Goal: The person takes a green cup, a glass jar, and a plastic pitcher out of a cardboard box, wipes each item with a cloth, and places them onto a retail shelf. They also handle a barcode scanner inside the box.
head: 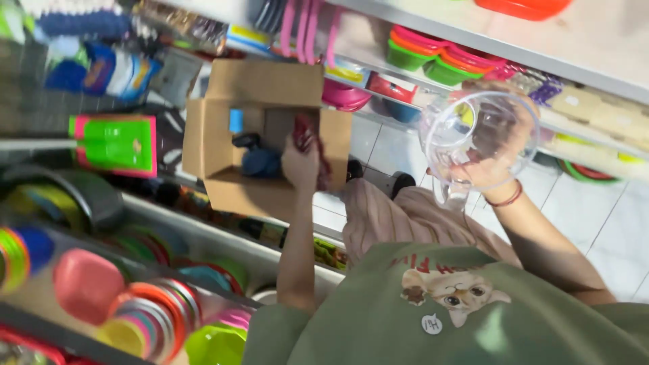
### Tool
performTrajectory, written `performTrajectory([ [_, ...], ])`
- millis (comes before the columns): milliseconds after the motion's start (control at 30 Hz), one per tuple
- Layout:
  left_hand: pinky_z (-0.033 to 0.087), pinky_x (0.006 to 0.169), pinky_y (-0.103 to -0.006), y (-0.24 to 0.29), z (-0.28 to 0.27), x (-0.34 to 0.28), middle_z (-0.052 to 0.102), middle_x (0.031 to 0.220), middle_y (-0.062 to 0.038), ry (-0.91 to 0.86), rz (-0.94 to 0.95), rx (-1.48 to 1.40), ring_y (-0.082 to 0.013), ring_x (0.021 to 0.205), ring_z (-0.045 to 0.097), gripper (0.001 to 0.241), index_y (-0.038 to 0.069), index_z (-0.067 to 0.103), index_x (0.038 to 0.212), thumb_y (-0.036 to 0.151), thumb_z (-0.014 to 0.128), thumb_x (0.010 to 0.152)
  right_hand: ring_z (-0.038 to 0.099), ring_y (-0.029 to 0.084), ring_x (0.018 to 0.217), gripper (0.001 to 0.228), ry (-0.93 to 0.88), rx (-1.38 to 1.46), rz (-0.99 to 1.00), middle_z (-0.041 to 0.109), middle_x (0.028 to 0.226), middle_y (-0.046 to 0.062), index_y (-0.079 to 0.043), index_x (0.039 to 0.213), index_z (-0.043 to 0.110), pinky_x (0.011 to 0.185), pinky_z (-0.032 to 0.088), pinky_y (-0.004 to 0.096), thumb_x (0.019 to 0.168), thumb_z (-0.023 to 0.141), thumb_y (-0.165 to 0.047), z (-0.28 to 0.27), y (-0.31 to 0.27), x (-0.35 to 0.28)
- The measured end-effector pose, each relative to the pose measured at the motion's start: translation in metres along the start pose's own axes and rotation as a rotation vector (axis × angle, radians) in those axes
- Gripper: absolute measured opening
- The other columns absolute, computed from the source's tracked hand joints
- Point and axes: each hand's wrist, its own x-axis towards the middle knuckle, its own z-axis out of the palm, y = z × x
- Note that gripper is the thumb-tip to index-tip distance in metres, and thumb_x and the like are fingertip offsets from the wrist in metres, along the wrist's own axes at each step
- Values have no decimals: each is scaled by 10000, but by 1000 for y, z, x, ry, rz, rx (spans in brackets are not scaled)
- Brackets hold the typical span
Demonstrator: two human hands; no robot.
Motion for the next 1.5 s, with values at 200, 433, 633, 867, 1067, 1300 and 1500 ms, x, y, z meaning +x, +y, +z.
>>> performTrajectory([
  [200, 553, 911, -494, -168, 52, 68, 743, 1119, -221, -81, -201, 110, -415, 1084, 702, 620, 112, 681, 1244, 522, 807, 797, 501, 204, 1253, 1024, 22, -424, 34, 448, 1359, 89, -52, 1382, 512, 1101, 463, 339, 545, 962, -433, -16, -28, 5],
  [433, 365, 1287, -462, -56, 51, 71, 445, 1666, -213, -559, 525, -51, -352, 1576, 415, 750, 67, 528, 1545, 418, 812, 945, 532, 241, 1358, 1180, 75, -36, 201, 425, 1410, 62, -68, 1496, 414, 1194, 470, 405, 552, 1010, -449, -25, -14, -12],
  [633, 410, 1184, -426, 196, -39, -23, 357, 1654, -129, -1356, 558, -785, -251, 1502, 411, 1112, 83, 204, 1650, 128, 884, 770, 567, 306, 1369, 1046, -16, 437, 422, 574, 1422, 142, -68, 1420, 463, 1225, 458, 473, 615, 1031, -418, -21, -26, -3],
  [867, 469, 1186, -405, 259, -41, -21, 509, 1460, -103, -1235, 446, -1115, -232, 1403, 529, 1119, 126, 171, 1680, 4, 851, 800, 556, 264, 1254, 710, 295, 442, 508, 576, 1383, 129, -26, 1543, 481, 1101, 473, 441, 998, 773, -375, -58, -20, -21],
  [1067, 492, 1207, -391, 335, -51, -10, 524, 1470, -94, -1046, 936, -797, -224, 1396, 544, 989, 151, 342, 1589, 121, 901, 774, 599, 253, 1357, 649, 278, 270, 400, 629, 1427, 141, -60, 1502, 492, 1193, 503, 395, 1022, 728, -427, -74, -92, 35],
  [1300, 482, 1197, -398, 397, -34, -17, 475, 1531, -131, -1058, 1266, -662, -254, 1398, 519, 937, 101, 332, 1571, 188, 919, 845, 522, 199, 1371, 984, 48, -472, 198, 516, 1421, 76, -6, 1480, 489, 1192, 442, 357, 648, 948, -260, -85, -95, 73],
  [1500, 643, 945, -342, 391, 79, -7, 689, 1260, -144, -859, 1076, -662, -247, 1127, 743, 744, 35, 486, 1426, 110, 912, 820, 528, 195, 1413, 820, 83, -257, 87, 541, 1501, 87, -20, 1538, 424, 1276, 433, 344, 922, 963, -76, -137, 3, 86],
])
